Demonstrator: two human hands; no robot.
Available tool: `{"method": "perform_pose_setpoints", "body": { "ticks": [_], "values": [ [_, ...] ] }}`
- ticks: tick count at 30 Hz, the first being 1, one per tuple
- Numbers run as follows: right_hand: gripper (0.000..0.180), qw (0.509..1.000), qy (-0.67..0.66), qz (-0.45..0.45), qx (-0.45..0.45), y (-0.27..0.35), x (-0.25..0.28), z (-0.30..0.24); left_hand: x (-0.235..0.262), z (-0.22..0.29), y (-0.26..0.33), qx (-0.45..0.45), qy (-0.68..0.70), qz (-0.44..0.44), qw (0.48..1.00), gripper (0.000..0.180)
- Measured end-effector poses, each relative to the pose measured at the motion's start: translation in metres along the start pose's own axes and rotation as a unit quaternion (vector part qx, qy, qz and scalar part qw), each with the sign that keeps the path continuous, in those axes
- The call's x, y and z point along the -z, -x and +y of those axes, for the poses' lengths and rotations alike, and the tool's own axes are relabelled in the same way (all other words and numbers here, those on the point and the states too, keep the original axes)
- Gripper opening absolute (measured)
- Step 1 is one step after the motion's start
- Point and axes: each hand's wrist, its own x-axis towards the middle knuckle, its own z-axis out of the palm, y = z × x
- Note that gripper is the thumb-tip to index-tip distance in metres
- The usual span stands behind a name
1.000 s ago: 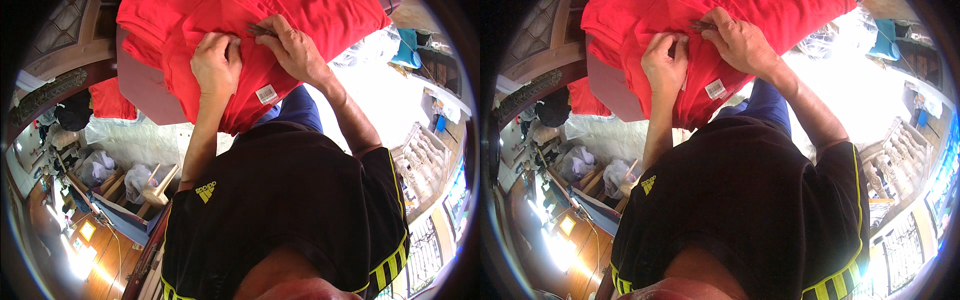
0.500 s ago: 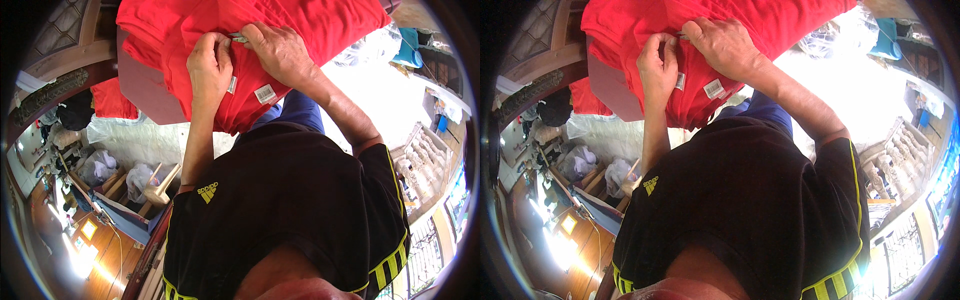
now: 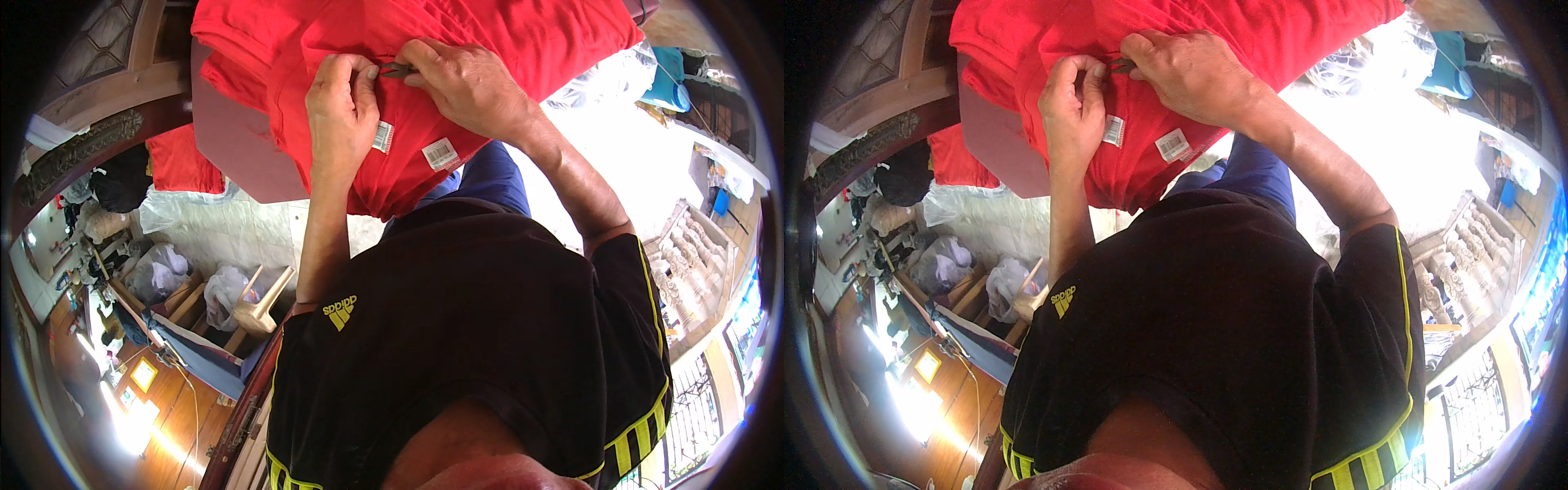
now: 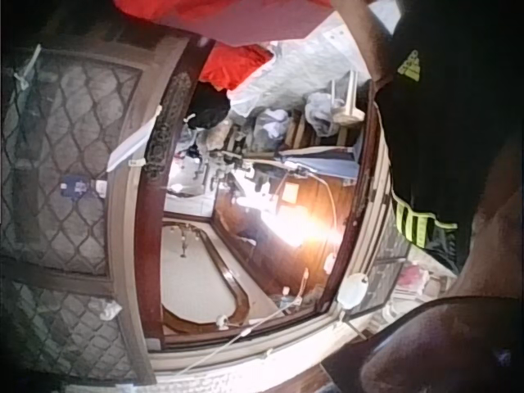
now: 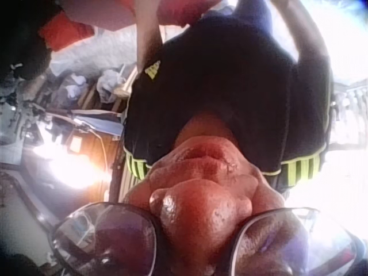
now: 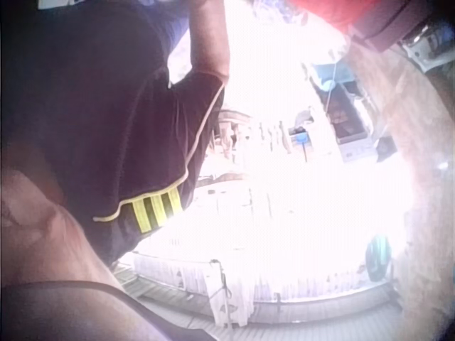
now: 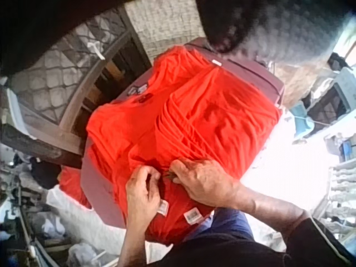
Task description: The person uses a small pair of scissors to cut the tags off a stack of red garments. They hold the fabric steady with one hand while snipping the tag strings with the other, repeating this process for multiple items in the pile.
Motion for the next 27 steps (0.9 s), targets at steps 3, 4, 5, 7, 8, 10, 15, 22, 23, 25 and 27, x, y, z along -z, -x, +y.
{"method": "perform_pose_setpoints", "body": {
  "ticks": [3,4,5,7,8,10,15,22,23,25,27],
  "values": [
    [0.019,1.000,0.002,-0.004,-0.007,-0.003,-0.002,-0.001,0.000,0.000,-0.001,-0.011,-0.004,0.003,1.000,0.004],
    [0.018,1.000,0.000,-0.006,-0.011,-0.003,-0.003,-0.001,0.000,0.000,-0.001,-0.011,0.000,0.004,1.000,0.005],
    [0.018,1.000,0.003,-0.005,-0.007,-0.003,-0.002,-0.001,-0.001,-0.001,-0.002,-0.010,0.004,0.006,1.000,0.005],
    [0.017,1.000,0.008,-0.004,0.000,-0.002,0.000,-0.001,-0.002,-0.006,0.000,-0.018,0.002,0.015,1.000,0.005],
    [0.017,1.000,0.000,-0.015,-0.014,-0.001,0.000,0.001,-0.002,-0.008,0.001,-0.023,0.002,0.020,1.000,0.004],
    [0.017,0.998,-0.016,-0.037,-0.041,0.001,0.000,0.008,-0.002,-0.007,0.002,0.009,0.030,0.026,0.999,0.004],
    [0.017,0.998,-0.034,-0.039,-0.042,-0.001,0.000,0.004,-0.002,-0.011,0.002,0.020,0.032,0.017,0.999,0.006],
    [0.018,0.998,0.009,-0.046,-0.030,-0.005,-0.002,0.004,-0.005,-0.016,0.003,0.010,0.038,0.020,0.999,0.003],
    [0.018,0.999,-0.014,-0.043,-0.031,-0.004,-0.001,0.005,-0.004,-0.017,0.004,0.019,0.044,0.022,0.999,0.003],
    [0.017,0.997,-0.059,-0.038,-0.031,-0.001,0.002,0.009,-0.004,-0.019,0.004,0.053,0.072,0.012,0.996,0.003],
    [0.017,0.992,-0.125,-0.011,-0.024,-0.005,0.005,0.010,-0.001,-0.016,0.004,0.109,0.120,0.002,0.987,0.004]
  ]
}}
